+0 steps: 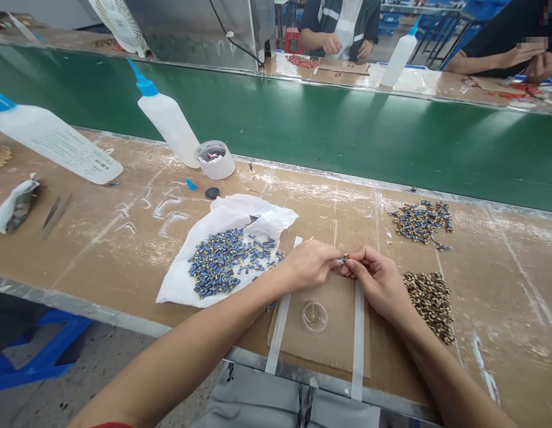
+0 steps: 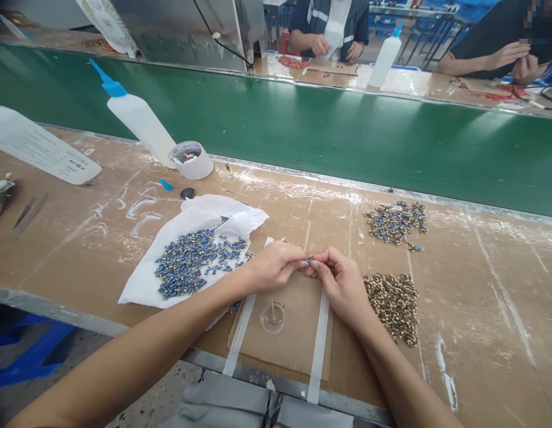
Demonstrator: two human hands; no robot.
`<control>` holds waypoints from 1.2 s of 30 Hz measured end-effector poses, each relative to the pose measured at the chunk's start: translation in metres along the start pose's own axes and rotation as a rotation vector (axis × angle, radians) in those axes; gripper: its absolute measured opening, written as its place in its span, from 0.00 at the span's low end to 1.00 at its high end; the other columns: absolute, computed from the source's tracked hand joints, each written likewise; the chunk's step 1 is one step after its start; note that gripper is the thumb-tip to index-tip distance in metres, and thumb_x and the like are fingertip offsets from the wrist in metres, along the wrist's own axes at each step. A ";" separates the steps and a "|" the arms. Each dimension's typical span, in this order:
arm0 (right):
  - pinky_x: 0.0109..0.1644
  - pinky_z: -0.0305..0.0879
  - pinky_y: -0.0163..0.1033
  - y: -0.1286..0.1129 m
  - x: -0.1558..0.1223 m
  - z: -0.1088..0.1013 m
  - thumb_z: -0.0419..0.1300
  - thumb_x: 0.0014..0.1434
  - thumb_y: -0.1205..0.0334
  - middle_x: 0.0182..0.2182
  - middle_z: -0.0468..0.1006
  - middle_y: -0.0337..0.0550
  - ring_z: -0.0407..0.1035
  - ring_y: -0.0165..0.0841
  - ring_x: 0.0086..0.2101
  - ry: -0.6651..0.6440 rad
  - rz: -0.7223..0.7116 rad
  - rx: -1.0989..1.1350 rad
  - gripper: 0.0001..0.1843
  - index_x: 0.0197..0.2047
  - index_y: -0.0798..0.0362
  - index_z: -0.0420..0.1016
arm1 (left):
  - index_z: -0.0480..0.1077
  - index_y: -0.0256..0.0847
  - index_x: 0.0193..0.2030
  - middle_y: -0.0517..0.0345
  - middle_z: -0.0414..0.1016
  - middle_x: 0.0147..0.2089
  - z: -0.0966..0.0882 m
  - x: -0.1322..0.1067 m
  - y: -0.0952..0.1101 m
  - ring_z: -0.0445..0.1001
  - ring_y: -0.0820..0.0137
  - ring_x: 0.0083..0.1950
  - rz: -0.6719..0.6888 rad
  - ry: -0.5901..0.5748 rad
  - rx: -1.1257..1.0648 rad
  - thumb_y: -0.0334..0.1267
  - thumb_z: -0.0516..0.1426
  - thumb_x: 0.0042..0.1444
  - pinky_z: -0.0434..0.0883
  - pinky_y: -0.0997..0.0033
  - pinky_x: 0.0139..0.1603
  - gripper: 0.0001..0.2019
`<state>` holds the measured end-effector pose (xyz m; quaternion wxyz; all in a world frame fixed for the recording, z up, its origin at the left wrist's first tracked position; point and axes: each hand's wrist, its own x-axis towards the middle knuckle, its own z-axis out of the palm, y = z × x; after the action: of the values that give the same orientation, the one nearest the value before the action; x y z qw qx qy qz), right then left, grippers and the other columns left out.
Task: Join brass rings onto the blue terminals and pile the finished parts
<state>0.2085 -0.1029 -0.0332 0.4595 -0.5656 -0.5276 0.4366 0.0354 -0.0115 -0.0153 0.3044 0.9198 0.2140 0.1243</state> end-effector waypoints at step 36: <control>0.49 0.74 0.47 0.000 0.002 0.001 0.62 0.62 0.53 0.41 0.81 0.49 0.77 0.39 0.41 0.050 0.027 0.123 0.10 0.43 0.50 0.77 | 0.72 0.38 0.44 0.54 0.77 0.36 -0.005 -0.002 -0.002 0.76 0.67 0.40 -0.003 0.056 0.084 0.34 0.50 0.67 0.65 0.72 0.38 0.10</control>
<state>0.2078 -0.1006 -0.0337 0.5005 -0.5538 -0.4807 0.4601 0.0314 -0.0081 -0.0129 0.2596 0.9276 0.2289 0.1404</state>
